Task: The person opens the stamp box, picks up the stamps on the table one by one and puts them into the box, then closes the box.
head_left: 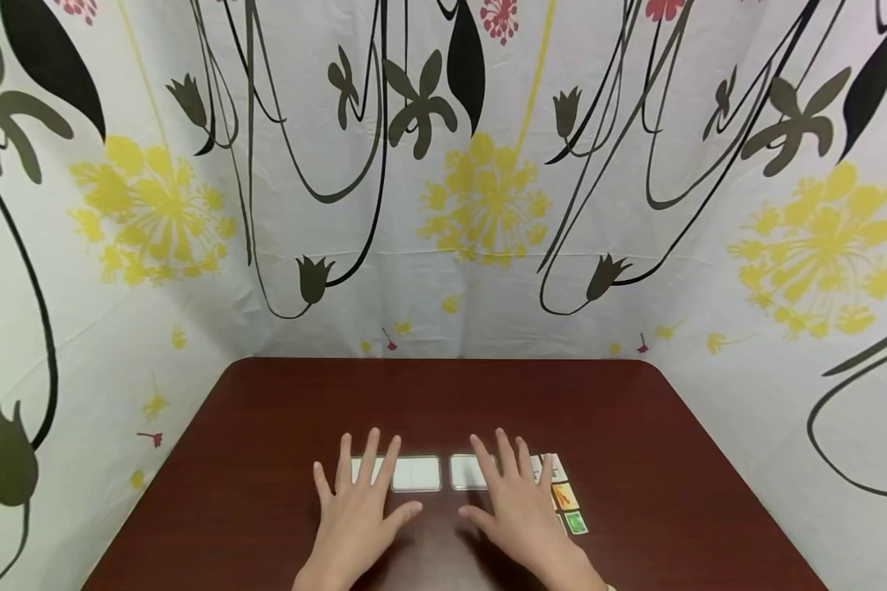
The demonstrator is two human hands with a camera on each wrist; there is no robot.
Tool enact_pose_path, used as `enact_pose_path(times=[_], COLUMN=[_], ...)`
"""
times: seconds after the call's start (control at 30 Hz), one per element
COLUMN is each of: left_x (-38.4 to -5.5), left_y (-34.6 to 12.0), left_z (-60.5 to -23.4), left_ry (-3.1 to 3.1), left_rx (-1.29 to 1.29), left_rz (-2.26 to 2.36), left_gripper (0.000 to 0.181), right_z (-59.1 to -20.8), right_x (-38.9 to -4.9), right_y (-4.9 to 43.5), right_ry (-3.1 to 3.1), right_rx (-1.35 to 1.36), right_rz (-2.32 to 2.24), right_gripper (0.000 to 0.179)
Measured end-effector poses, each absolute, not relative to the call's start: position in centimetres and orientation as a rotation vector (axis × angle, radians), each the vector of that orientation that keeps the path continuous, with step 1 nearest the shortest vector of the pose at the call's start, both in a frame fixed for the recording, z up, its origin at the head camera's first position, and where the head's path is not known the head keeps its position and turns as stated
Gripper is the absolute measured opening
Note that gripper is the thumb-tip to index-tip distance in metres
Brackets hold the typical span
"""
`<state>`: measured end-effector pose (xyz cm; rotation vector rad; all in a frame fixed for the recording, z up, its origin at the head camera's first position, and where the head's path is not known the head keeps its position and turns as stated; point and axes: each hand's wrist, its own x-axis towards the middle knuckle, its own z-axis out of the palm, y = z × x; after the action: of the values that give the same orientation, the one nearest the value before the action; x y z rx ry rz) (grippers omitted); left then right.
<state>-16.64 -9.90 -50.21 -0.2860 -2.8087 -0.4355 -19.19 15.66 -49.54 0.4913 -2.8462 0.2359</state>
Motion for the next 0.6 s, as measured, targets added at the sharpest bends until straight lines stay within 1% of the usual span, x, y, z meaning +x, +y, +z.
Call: enact_pose_path(times=[0.17,0.33,0.6], left_x=[-17.1,-18.2,-18.9], left_y=[-9.9,-9.8,-9.1], left_z=[-49.5,-49.2,-50.1], left_ry=[-2.769,-2.739,-2.792], left_rx=[-0.426,-0.586,-0.685], left_rz=[-0.351,-0.38,-0.424], left_gripper=[0.093,0.09,0.087], right_z=[-49.3,-49.3,-49.6], right_x=[-19.4,-19.7,-20.3], right_y=[16.3,17.2,18.5], right_ry=[-2.816,-2.778,-2.695], right_rx=[0.553,0.603,0.717], right_rz=[0.241,0.218,0.132], right_gripper=[0.102,0.096,0.091])
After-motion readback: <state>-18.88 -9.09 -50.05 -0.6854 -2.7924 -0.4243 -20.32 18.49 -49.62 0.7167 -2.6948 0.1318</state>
